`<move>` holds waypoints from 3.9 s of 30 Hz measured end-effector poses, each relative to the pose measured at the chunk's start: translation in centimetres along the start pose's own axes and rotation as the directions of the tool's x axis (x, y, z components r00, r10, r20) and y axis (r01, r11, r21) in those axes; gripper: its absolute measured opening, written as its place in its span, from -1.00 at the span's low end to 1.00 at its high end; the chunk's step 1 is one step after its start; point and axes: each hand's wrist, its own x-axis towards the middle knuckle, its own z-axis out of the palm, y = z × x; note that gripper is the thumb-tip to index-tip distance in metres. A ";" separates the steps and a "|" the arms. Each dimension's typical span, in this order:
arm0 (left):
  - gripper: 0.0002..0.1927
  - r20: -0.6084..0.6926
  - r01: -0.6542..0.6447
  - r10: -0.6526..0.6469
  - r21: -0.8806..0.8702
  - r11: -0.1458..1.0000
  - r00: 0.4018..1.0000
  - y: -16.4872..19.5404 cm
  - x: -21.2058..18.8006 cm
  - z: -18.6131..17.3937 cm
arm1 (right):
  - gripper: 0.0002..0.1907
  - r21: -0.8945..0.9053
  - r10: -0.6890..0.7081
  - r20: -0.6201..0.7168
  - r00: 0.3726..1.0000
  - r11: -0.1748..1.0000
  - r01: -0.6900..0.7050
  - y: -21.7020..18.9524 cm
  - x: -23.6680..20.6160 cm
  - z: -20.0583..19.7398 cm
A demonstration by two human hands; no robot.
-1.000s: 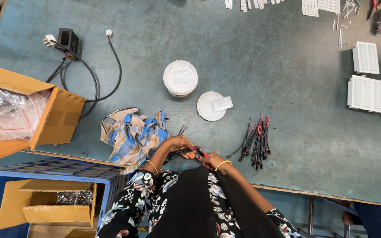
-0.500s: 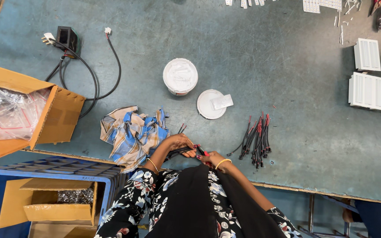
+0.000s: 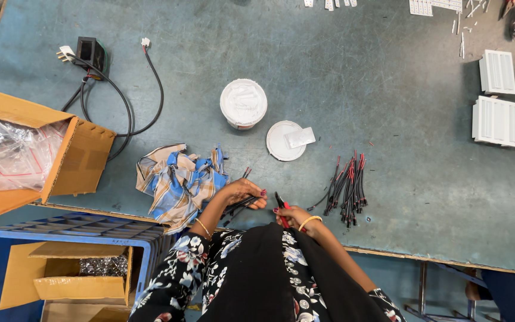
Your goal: The person strips the insulation from the ends of black wires using red-handled pliers. They gather the wires, strip them in small batches, and place the finished pieces on the table.
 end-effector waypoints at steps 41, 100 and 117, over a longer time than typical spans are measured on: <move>-0.34 -0.651 0.486 0.583 0.756 0.439 0.486 -2.2 0.4 2.4 | -0.43 -0.973 -0.962 0.104 0.251 -0.046 0.225 -1.1 -1.1 1.3; -0.84 -0.486 -0.576 0.469 -0.090 0.812 0.737 3.0 2.1 13.1 | -0.85 -0.079 -0.334 -0.731 0.595 0.908 0.412 -0.2 -10.6 -15.5; -0.86 -0.492 -0.531 0.425 -0.094 0.842 0.760 1.7 2.2 13.7 | -0.69 -0.558 -0.450 -0.794 0.410 0.807 -0.194 -2.2 -7.4 -12.6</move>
